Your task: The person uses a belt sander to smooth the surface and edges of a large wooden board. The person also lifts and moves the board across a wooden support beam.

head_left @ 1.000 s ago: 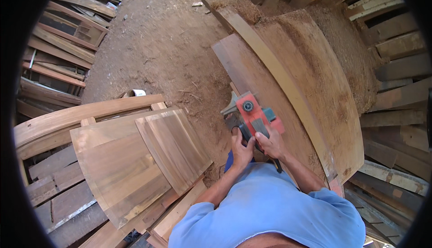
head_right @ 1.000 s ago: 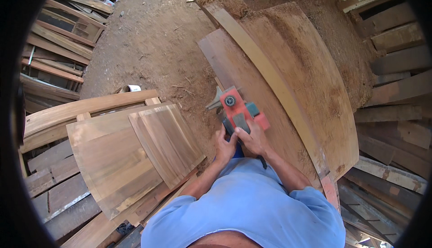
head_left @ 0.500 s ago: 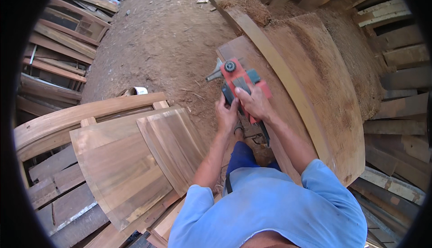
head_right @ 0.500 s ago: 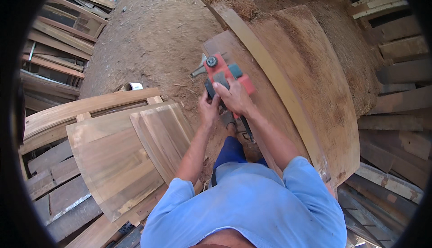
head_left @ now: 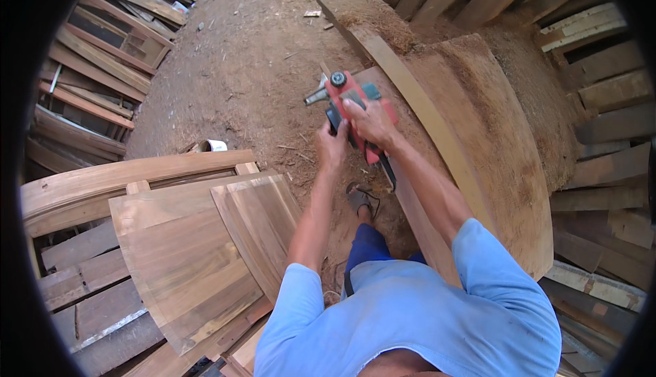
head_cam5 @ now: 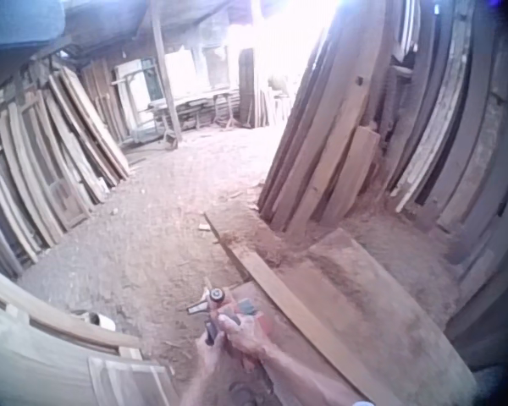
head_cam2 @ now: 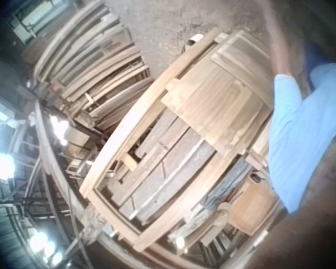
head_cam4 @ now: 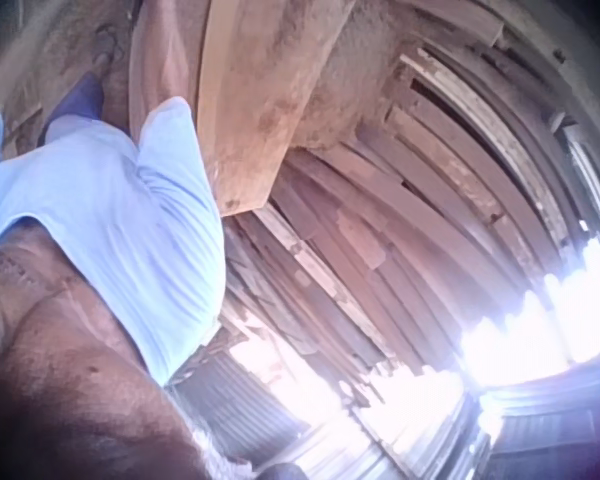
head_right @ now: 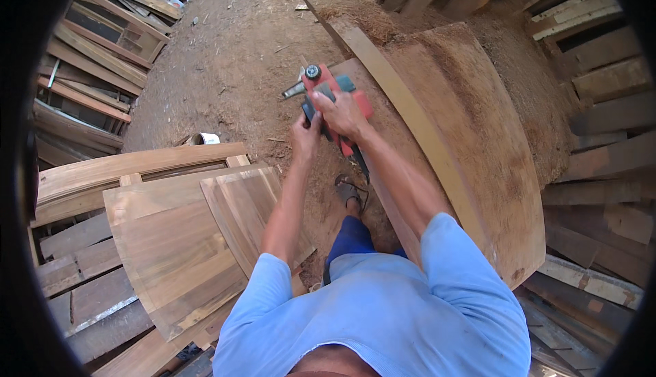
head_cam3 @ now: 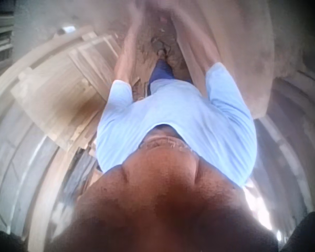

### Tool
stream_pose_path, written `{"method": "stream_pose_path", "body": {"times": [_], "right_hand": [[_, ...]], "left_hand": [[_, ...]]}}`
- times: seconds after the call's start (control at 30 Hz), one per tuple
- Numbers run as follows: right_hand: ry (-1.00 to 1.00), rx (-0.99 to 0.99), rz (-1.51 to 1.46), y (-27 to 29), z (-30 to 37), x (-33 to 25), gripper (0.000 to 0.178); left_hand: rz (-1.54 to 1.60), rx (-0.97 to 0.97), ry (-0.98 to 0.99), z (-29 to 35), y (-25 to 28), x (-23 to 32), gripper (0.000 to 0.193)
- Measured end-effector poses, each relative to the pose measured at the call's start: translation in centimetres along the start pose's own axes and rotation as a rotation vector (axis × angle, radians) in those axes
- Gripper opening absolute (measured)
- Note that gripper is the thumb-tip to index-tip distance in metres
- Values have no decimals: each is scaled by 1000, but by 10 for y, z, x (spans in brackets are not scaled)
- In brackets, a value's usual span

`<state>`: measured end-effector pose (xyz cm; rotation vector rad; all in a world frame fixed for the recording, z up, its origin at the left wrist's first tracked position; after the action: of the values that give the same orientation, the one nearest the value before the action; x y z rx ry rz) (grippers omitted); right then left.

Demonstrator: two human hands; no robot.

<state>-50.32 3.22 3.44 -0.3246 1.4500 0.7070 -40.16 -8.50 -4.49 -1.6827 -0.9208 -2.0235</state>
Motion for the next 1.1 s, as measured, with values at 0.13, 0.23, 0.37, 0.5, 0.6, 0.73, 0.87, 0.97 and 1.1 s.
{"method": "stream_pose_path", "body": {"times": [0.13, 0.23, 0.37, 0.5, 0.6, 0.73, 0.87, 0.97, 1.1], "right_hand": [[-205, -87, 35, 24, 113, 17, 54], [-354, -132, -29, 47, 227, 32, 57], [-398, -99, -1, 58, 317, 47, 64], [-373, -112, 2, 57, 301, 49, 67], [-324, -106, -36, 47, 244, 37, 65], [-235, -88, -9, 30, 145, 20, 61], [-164, -89, 20, 15, 51, 7, 57], [-21, -60, 41, 3, -14, 4, 54], [327, -49, 456, -13, -84, 1, 54]], "left_hand": [[-51, -87, 90, 122, -6, 2, 37], [-269, -99, 75, 232, -17, 3, 49], [-249, -160, 149, 327, -25, -4, 60], [-147, -113, 152, 314, -28, -17, 57], [-73, -105, 205, 257, -22, -20, 52], [32, -67, 198, 156, -13, -23, 48], [100, -38, 156, 52, -5, -24, 44], [52, -59, -6, -16, 5, -20, 38], [139, -67, 86, -84, 14, -9, 38]]}}
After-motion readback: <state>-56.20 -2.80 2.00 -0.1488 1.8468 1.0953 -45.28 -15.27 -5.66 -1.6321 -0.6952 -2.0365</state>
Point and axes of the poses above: each hand's wrist, its own z-axis away from the middle knuckle, its own y-axis out of the back of the hand, x = y × z, the point moved 1 cm from there along -z, towards the middle knuckle
